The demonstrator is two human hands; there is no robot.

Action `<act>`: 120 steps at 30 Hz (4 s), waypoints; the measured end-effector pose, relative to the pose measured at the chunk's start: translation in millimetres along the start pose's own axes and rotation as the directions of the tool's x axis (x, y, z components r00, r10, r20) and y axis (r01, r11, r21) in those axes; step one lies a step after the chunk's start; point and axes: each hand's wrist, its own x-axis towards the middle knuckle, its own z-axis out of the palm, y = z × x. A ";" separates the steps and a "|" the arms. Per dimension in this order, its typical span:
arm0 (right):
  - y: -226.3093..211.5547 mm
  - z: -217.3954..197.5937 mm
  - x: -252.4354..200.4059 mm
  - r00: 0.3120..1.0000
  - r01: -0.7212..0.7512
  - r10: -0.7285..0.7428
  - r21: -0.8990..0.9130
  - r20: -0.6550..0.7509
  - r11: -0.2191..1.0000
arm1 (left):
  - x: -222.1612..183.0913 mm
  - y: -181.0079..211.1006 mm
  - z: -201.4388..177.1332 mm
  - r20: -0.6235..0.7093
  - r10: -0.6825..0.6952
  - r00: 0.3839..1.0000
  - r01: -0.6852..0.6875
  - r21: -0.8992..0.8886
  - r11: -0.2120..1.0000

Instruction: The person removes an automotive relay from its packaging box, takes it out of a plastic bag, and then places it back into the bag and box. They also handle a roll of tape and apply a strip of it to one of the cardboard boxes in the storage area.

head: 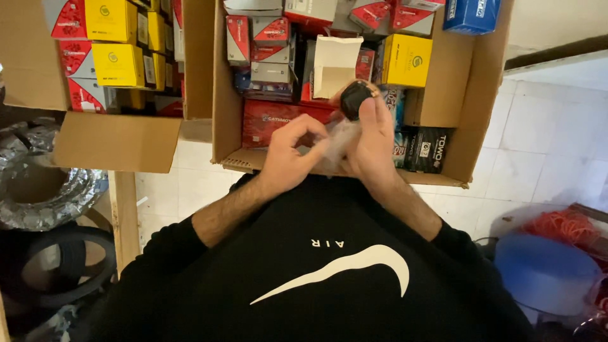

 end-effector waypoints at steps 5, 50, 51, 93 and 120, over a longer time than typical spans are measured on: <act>-39.6 -36.4 16.8 0.965 0.263 -0.259 -0.220 0.047 0.939 | 2.9 19.9 -18.9 -0.131 -0.034 0.991 0.056 0.164 0.985; -45.9 15.9 -24.6 0.966 0.242 0.003 -0.911 0.258 0.333 | -4.8 -3.6 -16.6 0.035 0.334 0.942 -0.315 0.431 0.845; -40.0 8.7 -21.0 0.974 0.212 0.001 -0.913 0.227 0.349 | -6.0 -11.4 -15.6 0.073 0.389 0.918 -0.370 0.509 0.777; 13.7 -40.2 -11.9 0.829 0.527 -0.049 -0.750 0.557 0.401 | 9.0 16.0 7.0 -0.023 -0.436 0.900 0.369 -0.493 0.788; -66.6 9.2 46.6 0.895 0.222 0.286 -0.898 0.342 0.379 | 92.2 33.5 -21.6 0.098 -0.406 0.909 0.210 0.732 0.647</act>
